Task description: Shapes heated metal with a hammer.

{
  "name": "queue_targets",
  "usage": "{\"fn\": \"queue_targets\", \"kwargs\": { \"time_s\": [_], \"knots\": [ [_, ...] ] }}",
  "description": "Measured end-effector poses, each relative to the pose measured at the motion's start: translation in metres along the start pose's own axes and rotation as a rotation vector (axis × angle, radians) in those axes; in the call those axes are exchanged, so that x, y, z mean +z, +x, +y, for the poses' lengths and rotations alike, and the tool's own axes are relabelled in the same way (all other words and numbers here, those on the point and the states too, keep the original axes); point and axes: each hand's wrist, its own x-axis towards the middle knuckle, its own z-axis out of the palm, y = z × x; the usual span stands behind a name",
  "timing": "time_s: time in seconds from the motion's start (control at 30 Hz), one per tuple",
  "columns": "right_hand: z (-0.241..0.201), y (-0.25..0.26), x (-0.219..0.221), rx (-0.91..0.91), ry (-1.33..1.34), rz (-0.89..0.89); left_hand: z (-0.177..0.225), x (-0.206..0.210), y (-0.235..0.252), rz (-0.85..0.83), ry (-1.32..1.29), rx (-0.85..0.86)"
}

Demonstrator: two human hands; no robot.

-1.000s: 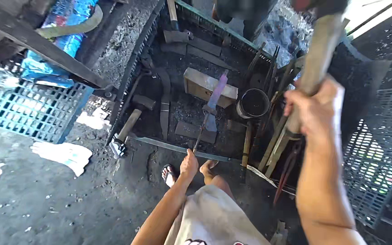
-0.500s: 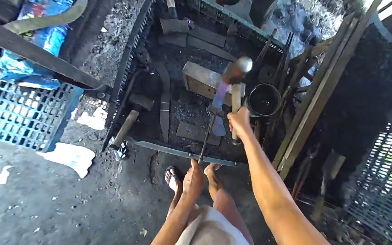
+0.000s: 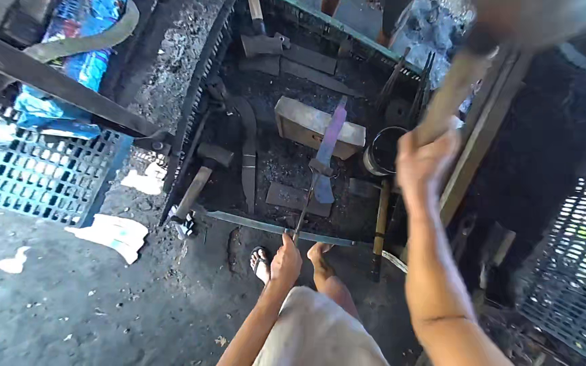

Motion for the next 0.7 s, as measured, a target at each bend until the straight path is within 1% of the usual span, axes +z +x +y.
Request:
{"fn": "queue_targets", "kwargs": {
  "time_s": [0.07, 0.1, 0.13, 0.17, 0.2, 0.23, 0.27, 0.3, 0.37, 0.43, 0.47, 0.5, 0.53, 0.57, 0.63, 0.67, 0.7],
  "knots": [
    [0.040, -0.029, 0.091, 0.284, -0.016, -0.266, 0.001, -0.002, 0.000, -0.018, -0.010, -0.004],
    [0.056, -0.036, 0.123, 0.431, 0.024, -0.400, 0.001, -0.003, -0.003, -0.024, -0.008, -0.006],
    [0.063, -0.039, 0.134, 0.544, 0.110, -0.498, 0.000, -0.005, -0.011, -0.024, 0.003, 0.000],
    [0.056, -0.034, 0.122, 0.605, 0.230, -0.553, -0.001, -0.010, -0.014, -0.008, 0.017, 0.016],
    [0.036, -0.019, 0.094, 0.588, 0.351, -0.545, 0.003, -0.017, -0.012, 0.003, 0.019, 0.019],
    [0.016, -0.008, 0.057, 0.521, 0.417, -0.509, 0.003, -0.022, -0.015, -0.017, 0.018, 0.016],
    [0.001, -0.009, 0.016, 0.456, 0.422, -0.467, -0.003, -0.020, -0.021, -0.037, 0.033, 0.013],
    [-0.011, -0.011, -0.023, 0.388, 0.391, -0.419, -0.007, -0.017, -0.020, -0.039, 0.040, 0.013],
    [-0.035, 0.000, -0.088, 0.197, 0.304, -0.296, -0.010, -0.012, -0.012, -0.035, 0.028, 0.011],
    [-0.055, 0.004, -0.136, 0.064, 0.205, -0.183, -0.018, -0.005, -0.009, -0.025, 0.022, 0.011],
    [-0.062, 0.010, -0.151, 0.012, 0.157, -0.121, -0.020, -0.002, -0.007, -0.013, 0.026, 0.014],
    [-0.066, 0.018, -0.158, -0.043, 0.118, -0.054, -0.019, -0.003, -0.007, -0.011, 0.036, 0.009],
    [-0.066, 0.027, -0.156, -0.102, 0.095, 0.017, -0.016, -0.006, -0.009, -0.021, 0.039, 0.000],
    [-0.063, 0.035, -0.144, -0.155, 0.079, 0.088, -0.013, -0.010, -0.012, -0.041, 0.038, -0.009],
    [-0.045, 0.038, -0.094, -0.192, 0.045, 0.177, -0.014, -0.011, -0.012, -0.052, 0.030, -0.011],
    [-0.031, 0.030, -0.058, -0.163, 0.017, 0.174, -0.017, -0.006, -0.010, -0.027, 0.035, -0.008],
    [-0.014, 0.016, -0.017, -0.095, -0.013, 0.123, -0.019, 0.001, -0.006, 0.006, 0.040, -0.003]
  ]
}}
